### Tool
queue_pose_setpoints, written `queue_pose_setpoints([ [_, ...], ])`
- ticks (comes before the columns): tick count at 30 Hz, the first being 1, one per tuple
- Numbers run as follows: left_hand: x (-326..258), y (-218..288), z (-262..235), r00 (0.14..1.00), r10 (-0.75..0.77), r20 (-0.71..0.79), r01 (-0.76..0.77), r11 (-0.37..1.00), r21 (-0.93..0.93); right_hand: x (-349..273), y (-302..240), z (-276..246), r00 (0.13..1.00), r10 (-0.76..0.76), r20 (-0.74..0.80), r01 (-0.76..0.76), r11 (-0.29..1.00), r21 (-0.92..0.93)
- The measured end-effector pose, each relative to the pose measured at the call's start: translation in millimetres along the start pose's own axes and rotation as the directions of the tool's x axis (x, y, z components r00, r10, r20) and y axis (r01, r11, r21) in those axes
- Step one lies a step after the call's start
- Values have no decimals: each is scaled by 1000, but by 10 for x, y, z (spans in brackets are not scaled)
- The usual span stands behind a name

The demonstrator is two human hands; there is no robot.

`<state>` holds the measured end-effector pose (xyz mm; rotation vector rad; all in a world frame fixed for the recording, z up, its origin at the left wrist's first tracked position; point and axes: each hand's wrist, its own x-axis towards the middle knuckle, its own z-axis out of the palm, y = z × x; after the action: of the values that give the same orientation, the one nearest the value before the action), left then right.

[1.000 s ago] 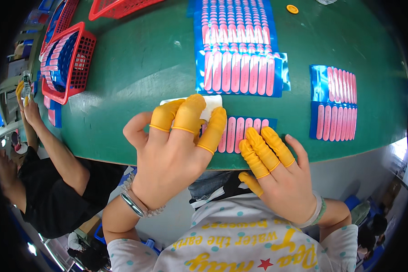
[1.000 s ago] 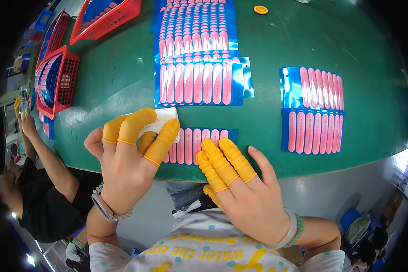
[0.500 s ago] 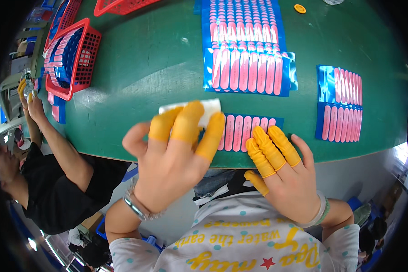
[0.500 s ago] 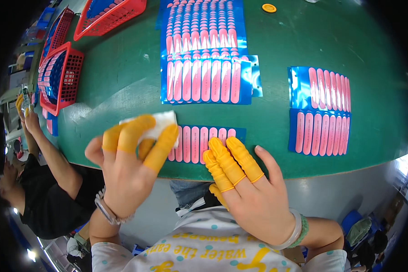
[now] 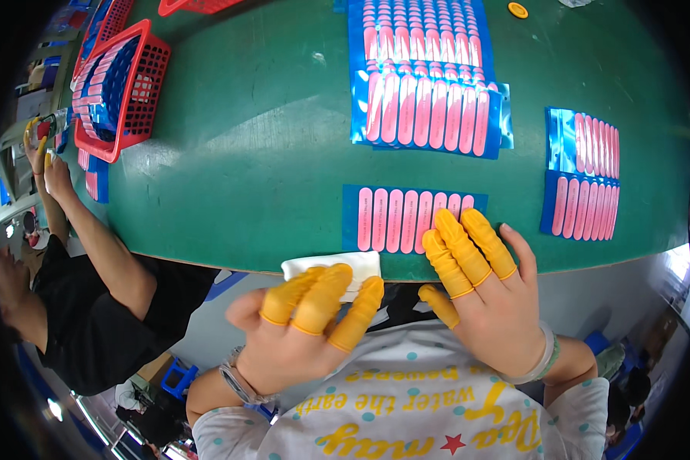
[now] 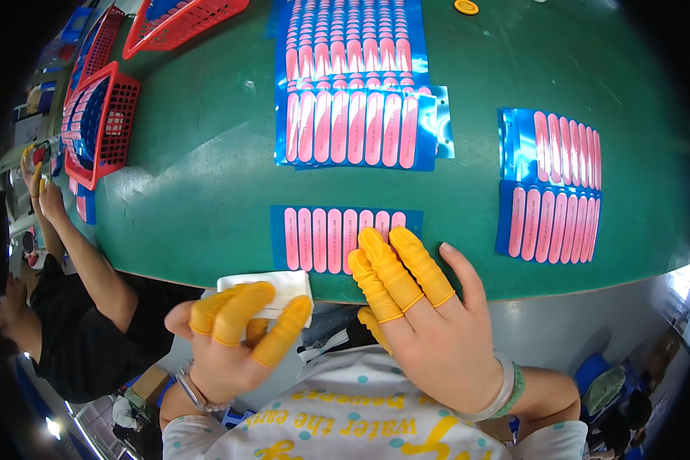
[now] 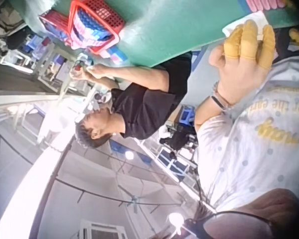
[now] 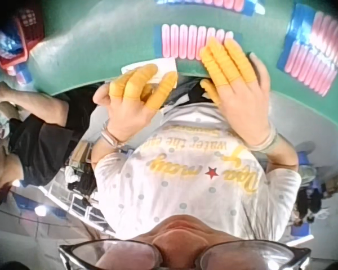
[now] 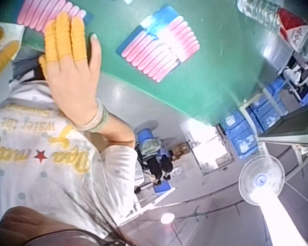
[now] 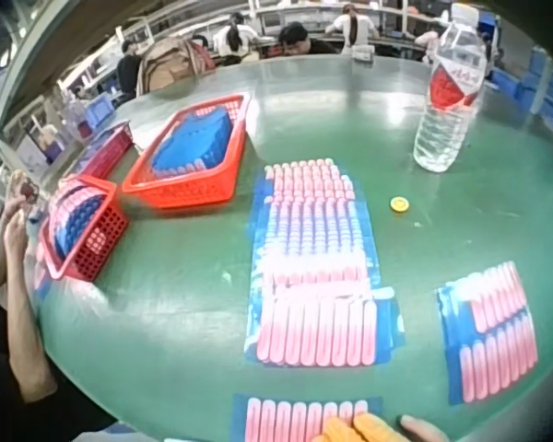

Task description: The person cleans small pink plastic oval parts by wiping them with a cloth and liquid from a water bottle.

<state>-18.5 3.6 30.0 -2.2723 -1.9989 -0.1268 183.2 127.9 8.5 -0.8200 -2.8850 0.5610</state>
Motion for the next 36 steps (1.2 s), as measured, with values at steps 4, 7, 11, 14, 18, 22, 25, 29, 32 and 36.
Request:
queue_pose_setpoints([
  [4, 246, -164, -9, 972, -203, -117, 193, 977, -89, -18, -13, 20, 1000, -5, -5, 5, 1000, 12],
  [7, 460, -318, 201, 987, -97, -126, 107, 991, 77, 2, -19, 4, 999, 7, -34, -7, 1000, -14],
  [11, 269, -250, 192, 997, -45, -71, 51, 994, 95, 7, -19, -1, 1000, 2, -20, -3, 1000, -18],
  [14, 89, -142, 94, 999, -20, -37, 20, 1000, 13, -16, -1, 16, 1000, -9, 6, 9, 1000, 8],
  [18, -72, -168, 58, 1000, 9, -4, -9, 1000, -10, -24, 20, 9, 1000, 0, 16, 0, 1000, -9],
  [22, -159, -215, 41, 979, -185, -90, 170, 974, -151, -6, 89, -35, 999, -21, 40, 19, 999, 49],
  [25, 41, -232, 86, 975, -170, -141, 148, 977, -154, 9, 127, -98, 996, -12, 86, 3, 995, 97],
  [29, 499, -123, 207, 984, 14, -177, -27, 997, -71, 3, 174, -83, 995, -43, 85, 30, 987, 155],
  [32, 619, -58, 295, 987, 69, -143, -68, 998, 16, -30, 167, -48, 996, -51, 73, 43, 994, 103],
  [36, 366, 92, 180, 989, 108, -96, -108, 994, 6, -33, 185, -75, 995, -58, 84, 48, 993, 107],
])
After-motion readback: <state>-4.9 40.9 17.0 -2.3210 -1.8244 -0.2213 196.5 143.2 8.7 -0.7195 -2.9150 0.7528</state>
